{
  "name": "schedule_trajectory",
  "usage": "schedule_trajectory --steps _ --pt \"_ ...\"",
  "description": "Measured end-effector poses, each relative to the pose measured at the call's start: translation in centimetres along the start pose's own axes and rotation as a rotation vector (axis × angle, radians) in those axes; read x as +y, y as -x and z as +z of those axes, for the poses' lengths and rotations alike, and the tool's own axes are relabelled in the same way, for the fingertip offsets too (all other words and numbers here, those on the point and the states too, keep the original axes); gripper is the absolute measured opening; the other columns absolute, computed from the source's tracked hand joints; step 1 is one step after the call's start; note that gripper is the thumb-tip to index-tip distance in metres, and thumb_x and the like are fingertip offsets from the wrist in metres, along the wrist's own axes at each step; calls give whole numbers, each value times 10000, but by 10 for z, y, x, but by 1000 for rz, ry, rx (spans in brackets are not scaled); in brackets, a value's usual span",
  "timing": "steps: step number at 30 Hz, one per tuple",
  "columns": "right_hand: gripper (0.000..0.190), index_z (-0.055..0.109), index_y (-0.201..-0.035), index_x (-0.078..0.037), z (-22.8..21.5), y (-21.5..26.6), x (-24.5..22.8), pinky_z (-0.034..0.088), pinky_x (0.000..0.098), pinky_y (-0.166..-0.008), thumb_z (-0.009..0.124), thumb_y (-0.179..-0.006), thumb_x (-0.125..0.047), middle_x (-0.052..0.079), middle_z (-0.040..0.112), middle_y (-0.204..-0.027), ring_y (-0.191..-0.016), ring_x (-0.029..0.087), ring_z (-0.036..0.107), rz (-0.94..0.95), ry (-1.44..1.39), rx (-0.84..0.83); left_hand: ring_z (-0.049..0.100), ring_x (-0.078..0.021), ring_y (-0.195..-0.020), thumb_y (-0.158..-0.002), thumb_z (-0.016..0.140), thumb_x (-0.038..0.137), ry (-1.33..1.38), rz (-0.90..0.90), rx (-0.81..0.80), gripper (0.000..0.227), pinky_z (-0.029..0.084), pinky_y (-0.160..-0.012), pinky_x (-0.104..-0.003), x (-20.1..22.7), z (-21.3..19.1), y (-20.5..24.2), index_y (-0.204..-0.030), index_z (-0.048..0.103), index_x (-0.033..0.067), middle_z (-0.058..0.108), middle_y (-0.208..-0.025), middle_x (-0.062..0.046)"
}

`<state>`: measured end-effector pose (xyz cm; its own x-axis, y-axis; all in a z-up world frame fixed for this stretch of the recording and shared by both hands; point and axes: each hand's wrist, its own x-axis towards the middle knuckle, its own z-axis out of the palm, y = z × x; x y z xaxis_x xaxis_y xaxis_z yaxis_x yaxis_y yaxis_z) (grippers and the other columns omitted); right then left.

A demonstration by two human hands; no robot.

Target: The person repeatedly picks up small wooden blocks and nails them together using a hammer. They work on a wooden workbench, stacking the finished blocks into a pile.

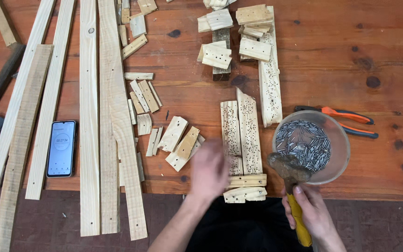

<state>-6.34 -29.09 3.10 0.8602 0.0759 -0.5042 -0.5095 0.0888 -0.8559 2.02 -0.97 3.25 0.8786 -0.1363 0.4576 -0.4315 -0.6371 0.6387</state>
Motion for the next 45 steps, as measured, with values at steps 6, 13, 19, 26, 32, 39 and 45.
schedule_trajectory --steps 6,13,19,26,32,39,45 --pt "479 606 -965 73 -3 0 5 428 372 -274 497 -1032 -388 177 559 -626 -327 253 492 -16 -49 17 553 -301 -1258 -909 654 269 -555 -335 91 441 357 -1088 -486 -52 -21 29 -1308 622 84 667 -1287 -72" --pt "463 598 -992 46 -8 0 11 420 355 -266 468 -1047 -395 155 538 -618 -336 229 483 -31 -102 22 634 -270 -1133 -927 712 272 -406 -217 85 303 326 -1068 -506 -32 -21 26 -1180 670 110 750 -1189 -73" --pt "443 601 -979 53 -15 3 18 431 356 -261 462 -1061 -360 149 548 -614 -331 230 499 -112 -149 29 584 -174 -1128 -890 749 146 135 -116 -288 149 336 -989 -405 14 1 15 -1031 790 173 729 -1176 46" --pt "473 600 -1005 60 -33 7 11 410 344 -297 455 -1075 -385 142 538 -625 -357 215 483 -121 -195 138 612 -180 -1088 -905 709 156 199 -175 -430 100 298 -979 -404 19 14 4 -964 789 150 750 -1106 29" --pt "461 585 -1015 42 -54 2 12 396 337 -302 464 -1076 -398 139 532 -626 -370 209 477 -176 -218 209 633 -178 -1004 -906 715 190 124 -98 -340 60 310 -957 -423 38 27 -7 -947 747 159 720 -1028 41" --pt "479 589 -1028 40 -76 -6 22 397 333 -286 469 -1054 -423 136 530 -623 -361 210 474 -90 -312 170 614 -231 -886 -926 698 117 43 311 -392 71 403 -910 -402 72 64 -52 -964 742 158 712 -1002 16" --pt "492 573 -1007 32 -76 -5 26 404 331 -292 492 -1020 -452 143 532 -622 -356 217 489 -112 -310 154 607 -284 -974 -693 704 142 -270 359 -838 92 318 -894 -514 73 135 -75 -777 740 152 705 -819 -11"
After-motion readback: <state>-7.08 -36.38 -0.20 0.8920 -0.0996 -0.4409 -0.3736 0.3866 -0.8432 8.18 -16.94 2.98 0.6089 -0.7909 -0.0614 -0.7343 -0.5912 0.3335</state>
